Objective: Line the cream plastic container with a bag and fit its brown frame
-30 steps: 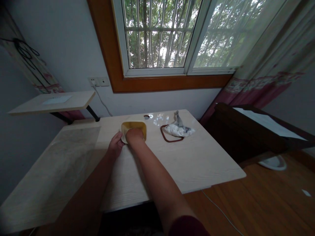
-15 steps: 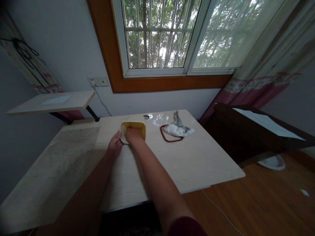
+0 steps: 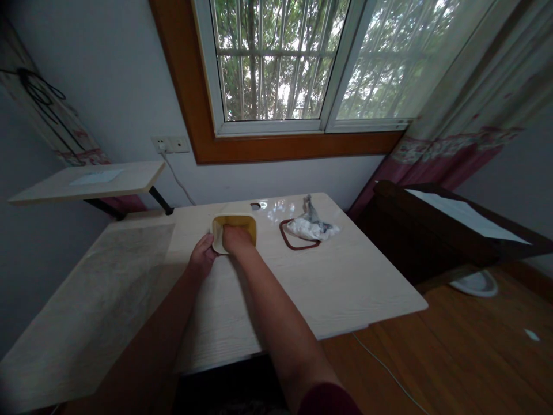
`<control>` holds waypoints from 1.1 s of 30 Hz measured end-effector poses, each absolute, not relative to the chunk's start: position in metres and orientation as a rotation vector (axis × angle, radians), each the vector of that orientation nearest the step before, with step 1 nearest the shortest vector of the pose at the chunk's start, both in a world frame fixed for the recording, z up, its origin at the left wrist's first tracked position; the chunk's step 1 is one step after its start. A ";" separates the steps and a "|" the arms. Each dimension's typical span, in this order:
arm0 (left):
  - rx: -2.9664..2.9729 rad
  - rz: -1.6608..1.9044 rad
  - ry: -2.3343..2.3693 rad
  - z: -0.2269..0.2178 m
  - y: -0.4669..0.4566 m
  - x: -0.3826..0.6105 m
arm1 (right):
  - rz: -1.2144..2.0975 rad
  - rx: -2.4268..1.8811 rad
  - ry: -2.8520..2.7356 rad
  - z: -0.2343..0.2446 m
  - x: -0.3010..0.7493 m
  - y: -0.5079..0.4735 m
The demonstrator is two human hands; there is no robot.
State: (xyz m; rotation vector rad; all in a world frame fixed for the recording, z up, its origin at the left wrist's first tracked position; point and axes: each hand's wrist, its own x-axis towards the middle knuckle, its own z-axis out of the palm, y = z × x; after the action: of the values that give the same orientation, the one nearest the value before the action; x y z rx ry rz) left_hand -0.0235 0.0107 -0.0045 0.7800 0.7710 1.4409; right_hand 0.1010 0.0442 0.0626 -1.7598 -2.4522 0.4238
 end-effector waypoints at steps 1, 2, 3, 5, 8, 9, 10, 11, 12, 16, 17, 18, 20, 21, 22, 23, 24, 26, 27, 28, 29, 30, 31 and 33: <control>0.780 1.439 0.773 -0.005 0.011 -0.023 | 0.423 -1.761 -2.456 0.064 0.102 0.043; 0.783 1.437 0.773 -0.005 0.010 -0.023 | 0.421 -1.760 -2.462 0.065 0.102 0.042; 0.786 1.435 0.771 -0.004 0.010 -0.023 | 0.419 -1.758 -2.468 0.067 0.103 0.040; 0.793 1.433 0.765 -0.003 0.009 -0.023 | 0.412 -1.752 -2.481 0.070 0.104 0.036; 0.794 1.438 0.759 -0.002 0.009 -0.022 | 0.399 -1.744 -2.498 0.075 0.107 0.026; 0.794 1.443 0.756 -0.002 0.008 -0.022 | 0.395 -1.736 -2.506 0.077 0.108 0.022; 0.794 1.449 0.752 -0.001 0.008 -0.022 | 0.389 -1.727 -2.513 0.078 0.110 0.018; 0.796 1.457 0.747 -0.001 0.008 -0.022 | 0.380 -1.720 -2.518 0.079 0.111 0.013; 0.800 1.464 0.741 -0.001 0.009 -0.022 | 0.368 -1.714 -2.523 0.080 0.112 0.009; 0.816 1.466 0.745 -0.002 0.010 -0.023 | 0.343 -1.682 -2.533 0.086 0.117 -0.007; 0.817 1.463 0.751 -0.002 0.010 -0.023 | 0.345 -1.670 -2.535 0.087 0.118 -0.010; 0.816 1.461 0.756 -0.002 0.010 -0.023 | 0.349 -1.664 -2.536 0.089 0.118 -0.013; 0.814 1.465 0.759 -0.002 0.010 -0.023 | 0.356 -1.669 -2.533 0.093 0.119 -0.017; 0.816 1.470 0.759 -0.002 0.010 -0.023 | 0.358 -1.674 -2.533 0.095 0.118 -0.018; 0.817 1.475 0.759 -0.002 0.010 -0.023 | 0.358 -1.677 -2.533 0.097 0.118 -0.020; 0.816 1.479 0.758 -0.002 0.010 -0.023 | 0.355 -1.677 -2.533 0.098 0.117 -0.022; 0.813 1.485 0.757 -0.002 0.010 -0.023 | 0.350 -1.680 -2.532 0.099 0.117 -0.024; 0.806 1.497 0.751 -0.002 0.010 -0.023 | 0.341 -1.688 -2.528 0.100 0.115 -0.029; 0.805 1.499 0.745 -0.001 0.009 -0.022 | 0.340 -1.695 -2.526 0.100 0.115 -0.031; 0.809 1.498 0.739 -0.001 0.009 -0.022 | 0.339 -1.699 -2.522 0.100 0.115 -0.034; 0.814 1.497 0.735 -0.001 0.008 -0.022 | 0.339 -1.703 -2.517 0.100 0.115 -0.037; 0.819 1.494 0.733 0.000 0.008 -0.021 | 0.339 -1.704 -2.510 0.099 0.115 -0.039; 0.823 1.491 0.734 0.000 0.007 -0.021 | 0.339 -1.703 -2.502 0.099 0.115 -0.042; 0.821 1.489 0.743 0.000 0.007 -0.020 | 0.347 -1.701 -2.492 0.098 0.116 -0.045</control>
State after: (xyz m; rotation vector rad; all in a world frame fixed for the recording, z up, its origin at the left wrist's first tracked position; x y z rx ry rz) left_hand -0.0204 0.0068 0.0002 0.8211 0.7434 1.4887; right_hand 0.1158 -0.0449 0.0981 -1.7007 -2.4920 0.3468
